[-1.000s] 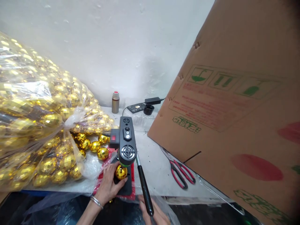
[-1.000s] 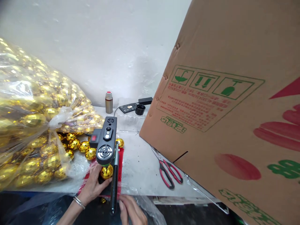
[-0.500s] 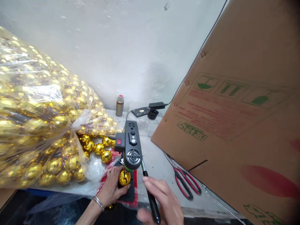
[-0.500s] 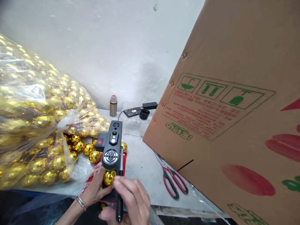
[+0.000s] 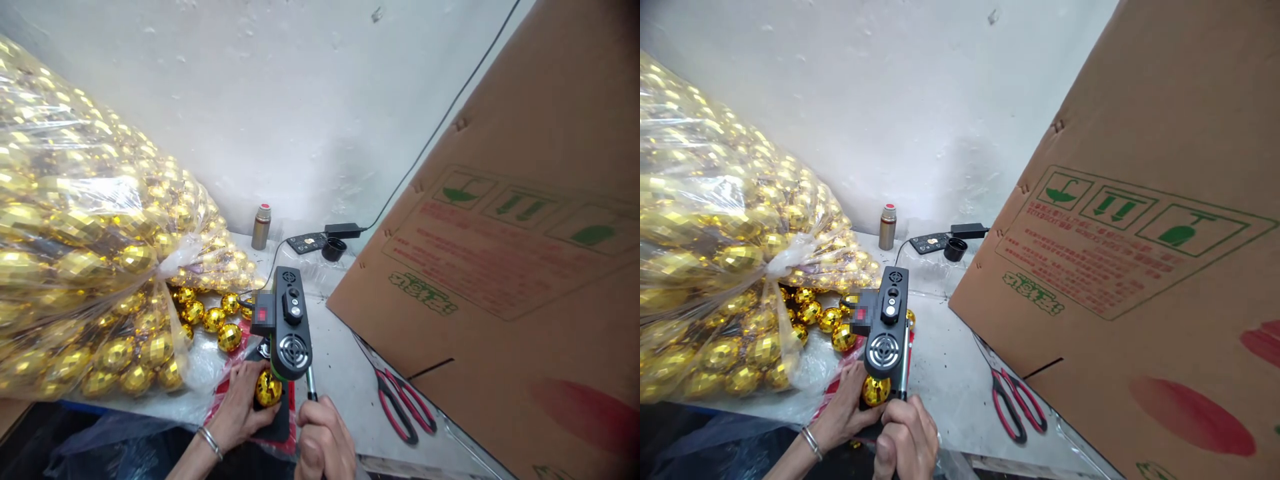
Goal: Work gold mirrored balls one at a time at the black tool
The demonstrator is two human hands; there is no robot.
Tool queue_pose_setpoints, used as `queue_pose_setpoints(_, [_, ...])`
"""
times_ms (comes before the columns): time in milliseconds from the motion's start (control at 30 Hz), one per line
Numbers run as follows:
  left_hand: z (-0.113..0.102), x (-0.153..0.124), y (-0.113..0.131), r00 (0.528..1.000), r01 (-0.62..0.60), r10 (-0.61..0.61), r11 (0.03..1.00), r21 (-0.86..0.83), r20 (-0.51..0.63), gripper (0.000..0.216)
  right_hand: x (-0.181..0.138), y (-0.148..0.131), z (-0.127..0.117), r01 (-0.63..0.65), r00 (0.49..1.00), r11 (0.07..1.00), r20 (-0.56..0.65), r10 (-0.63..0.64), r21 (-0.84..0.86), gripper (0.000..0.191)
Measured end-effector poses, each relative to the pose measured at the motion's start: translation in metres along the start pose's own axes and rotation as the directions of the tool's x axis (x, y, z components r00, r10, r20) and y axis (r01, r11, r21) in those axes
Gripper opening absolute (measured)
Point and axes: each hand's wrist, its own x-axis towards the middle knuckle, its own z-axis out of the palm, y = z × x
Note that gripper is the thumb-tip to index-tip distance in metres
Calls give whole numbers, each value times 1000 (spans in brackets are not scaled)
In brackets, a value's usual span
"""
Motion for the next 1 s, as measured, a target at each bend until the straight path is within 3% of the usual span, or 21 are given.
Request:
queue_pose_setpoints(467, [1,4,7,999,51,-51,999,-4,-11,43,-15,-10,13,-182,978,983,-99,185,34,34])
queue_pose_setpoints(1000, [-1,6,13,996,85,-85,996,-17,-9,39,-15,-13,20,-202,966,977,-149,211,74,36])
